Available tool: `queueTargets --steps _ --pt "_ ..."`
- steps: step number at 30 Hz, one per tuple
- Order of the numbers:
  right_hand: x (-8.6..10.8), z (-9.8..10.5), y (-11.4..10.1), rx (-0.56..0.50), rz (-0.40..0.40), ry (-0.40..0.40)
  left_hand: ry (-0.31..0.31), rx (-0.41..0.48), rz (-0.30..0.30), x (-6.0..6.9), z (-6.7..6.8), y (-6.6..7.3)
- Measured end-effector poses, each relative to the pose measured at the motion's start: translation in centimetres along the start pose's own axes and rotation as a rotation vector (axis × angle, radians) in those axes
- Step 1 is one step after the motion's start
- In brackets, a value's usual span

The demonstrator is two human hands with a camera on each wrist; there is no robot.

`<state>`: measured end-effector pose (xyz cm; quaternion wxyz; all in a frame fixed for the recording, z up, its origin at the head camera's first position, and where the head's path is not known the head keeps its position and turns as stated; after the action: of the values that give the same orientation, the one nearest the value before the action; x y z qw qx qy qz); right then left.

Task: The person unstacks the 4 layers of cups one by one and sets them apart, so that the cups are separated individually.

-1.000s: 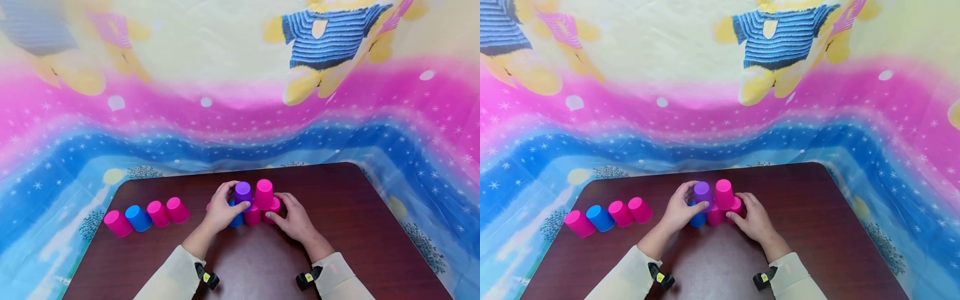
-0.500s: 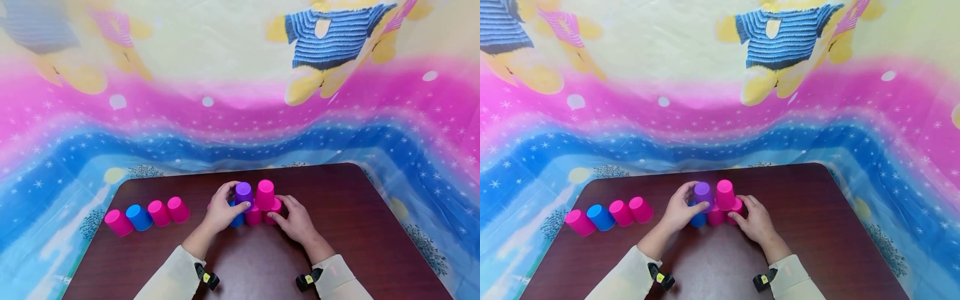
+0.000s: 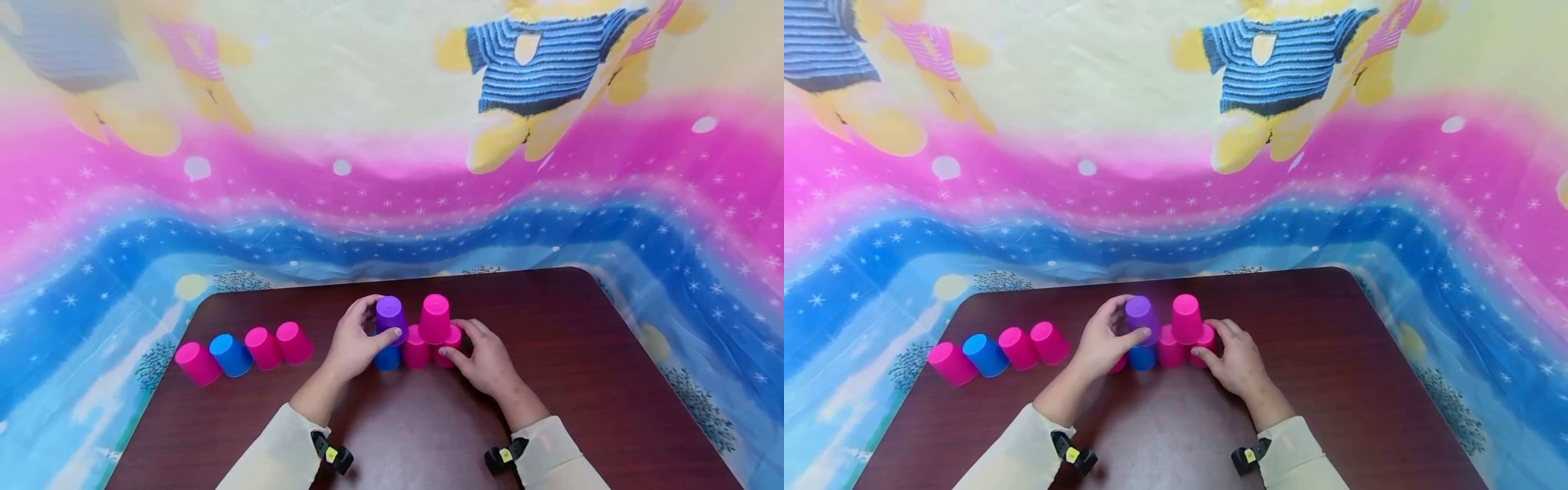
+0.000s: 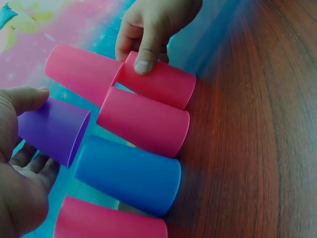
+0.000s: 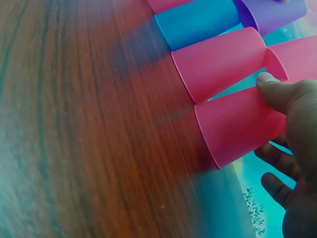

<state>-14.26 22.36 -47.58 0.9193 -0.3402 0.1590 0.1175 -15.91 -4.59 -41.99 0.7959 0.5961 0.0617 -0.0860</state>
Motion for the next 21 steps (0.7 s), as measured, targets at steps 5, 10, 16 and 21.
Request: queueTargets --steps 5,10,16,21 --pt "-0.1 0.0 0.1 0.002 0.005 0.007 0.020 0.011 -0.004 0.1 0.7 -0.2" --pt "-0.2 0.1 0.2 0.000 0.003 0.005 0.044 0.010 -0.006 0.5 1.6 -0.2" --pt "0.1 -0.1 0.2 -0.005 -0.017 0.006 0.062 -0.005 0.035 0.9 2.5 -0.5" --pt "0.1 -0.3 0.3 -0.005 -0.009 0.013 0.085 -0.006 0.036 1.0 3.5 -0.8"
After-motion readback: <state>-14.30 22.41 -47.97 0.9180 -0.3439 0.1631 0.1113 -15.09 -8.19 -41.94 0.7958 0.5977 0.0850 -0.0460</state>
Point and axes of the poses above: each hand's wrist, its own x-axis away from the middle knuckle, its own z-axis out of the back of the hand, y = z × x, the point moved 3 cm from there along -x, towards the middle knuckle, and after that the axes turned 4 degrees about y, right-handed, at the moved point
